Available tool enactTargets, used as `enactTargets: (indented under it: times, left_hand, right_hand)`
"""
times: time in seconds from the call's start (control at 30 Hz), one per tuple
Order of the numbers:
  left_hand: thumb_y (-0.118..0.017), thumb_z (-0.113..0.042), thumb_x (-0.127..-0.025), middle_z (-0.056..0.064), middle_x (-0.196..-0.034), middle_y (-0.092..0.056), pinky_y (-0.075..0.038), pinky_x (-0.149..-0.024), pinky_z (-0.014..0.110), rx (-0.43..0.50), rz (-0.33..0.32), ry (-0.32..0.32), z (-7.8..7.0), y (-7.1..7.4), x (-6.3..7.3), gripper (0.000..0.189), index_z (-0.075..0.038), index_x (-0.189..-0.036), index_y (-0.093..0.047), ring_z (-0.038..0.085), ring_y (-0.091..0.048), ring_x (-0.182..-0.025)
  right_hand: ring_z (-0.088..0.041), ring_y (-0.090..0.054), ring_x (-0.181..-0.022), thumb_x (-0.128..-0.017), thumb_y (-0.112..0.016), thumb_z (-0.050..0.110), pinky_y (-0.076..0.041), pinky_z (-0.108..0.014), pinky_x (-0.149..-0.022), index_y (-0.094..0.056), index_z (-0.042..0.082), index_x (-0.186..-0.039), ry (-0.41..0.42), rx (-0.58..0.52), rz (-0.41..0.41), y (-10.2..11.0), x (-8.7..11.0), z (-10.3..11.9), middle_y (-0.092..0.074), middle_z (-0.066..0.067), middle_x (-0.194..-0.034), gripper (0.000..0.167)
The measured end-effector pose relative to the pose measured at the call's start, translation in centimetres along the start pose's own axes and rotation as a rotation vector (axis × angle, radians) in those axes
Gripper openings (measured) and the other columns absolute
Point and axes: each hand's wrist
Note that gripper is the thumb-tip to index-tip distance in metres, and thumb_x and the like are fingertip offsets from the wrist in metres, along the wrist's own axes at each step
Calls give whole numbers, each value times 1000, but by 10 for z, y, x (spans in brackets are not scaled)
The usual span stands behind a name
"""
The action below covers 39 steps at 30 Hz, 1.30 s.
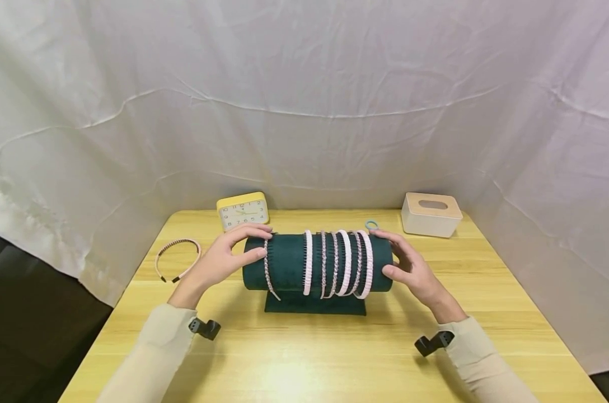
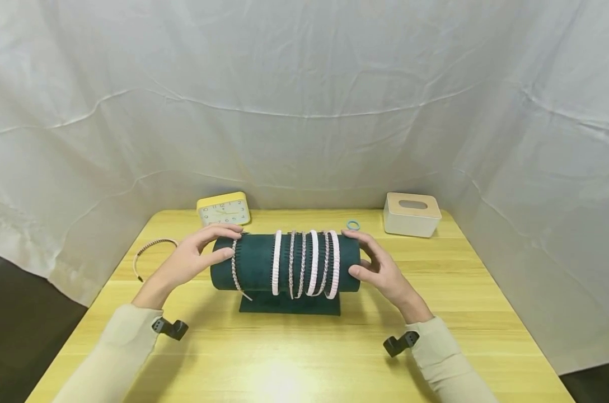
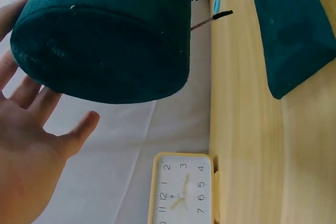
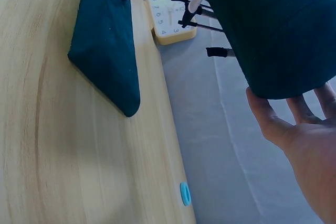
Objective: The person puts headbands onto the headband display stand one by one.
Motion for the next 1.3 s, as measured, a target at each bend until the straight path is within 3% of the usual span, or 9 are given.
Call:
enactTargets:
  times: [0.23, 0.4, 0.63, 0.83, 1.07, 1.3]
  left_hand:
    - [-81, -27, -101, -9, -146, -68, -36, -127, 54, -38, 60, 5, -11, -2, -16, 26, -32, -126, -77, 17, -55, -146]
    - [-81, -31, -101, -10, -145, -69, -42, -123, 53, -84, 113, -11, -18, -4, -25, 26, -32, -127, -76, 17, -60, -141]
    - [-81, -33, -101, -10, -143, -70, -45, -122, 51, -137, 143, -29, -24, -8, -33, 26, -32, -126, -77, 17, -62, -138]
    - [-83, -35, -100, -11, -138, -71, -46, -121, 50, -163, 152, -41, -28, -10, -38, 24, -33, -123, -78, 15, -63, -134]
    - [-84, -30, -99, -6, -137, -73, -48, -119, 48, -173, 160, -98, -29, -14, -41, 26, -27, -124, -78, 16, -65, -132]
    - [-81, -28, -101, 0, -148, -68, -46, -121, 54, -129, 135, -87, -25, -12, -37, 30, -27, -131, -76, 20, -61, -140]
  right_hand:
    - [-19, -46, -149, -103, -59, -4, -50, -28, -111, -37, 5, -166, 2, -14, 0, -2, 0, 3, -33, -15, -175, 67]
    - [-18, -46, -149, -103, -60, -3, -50, -28, -112, -37, 5, -167, -1, -13, 0, -3, -1, 5, -36, -6, -174, 68]
    - [-19, -47, -149, -103, -59, -3, -50, -28, -111, -38, 7, -167, -6, -11, -4, -3, -1, 4, -34, -14, -175, 68]
    - [-19, -47, -149, -103, -59, -4, -50, -27, -111, -38, 6, -166, 1, -11, -7, -2, -1, 1, -34, -14, -175, 67]
    - [-19, -46, -149, -103, -59, -3, -50, -28, -112, -38, 6, -167, -5, -14, -7, -3, 0, 4, -33, -17, -174, 68]
    - [-19, -46, -149, -103, -59, -3, -49, -28, -112, -37, 6, -166, -4, -8, -11, -4, 0, 5, -30, -23, -174, 68]
Point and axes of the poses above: each hand's wrist, its own x-axis away from the middle knuckle, its own y-axis out of the back of the hand, z = x × y
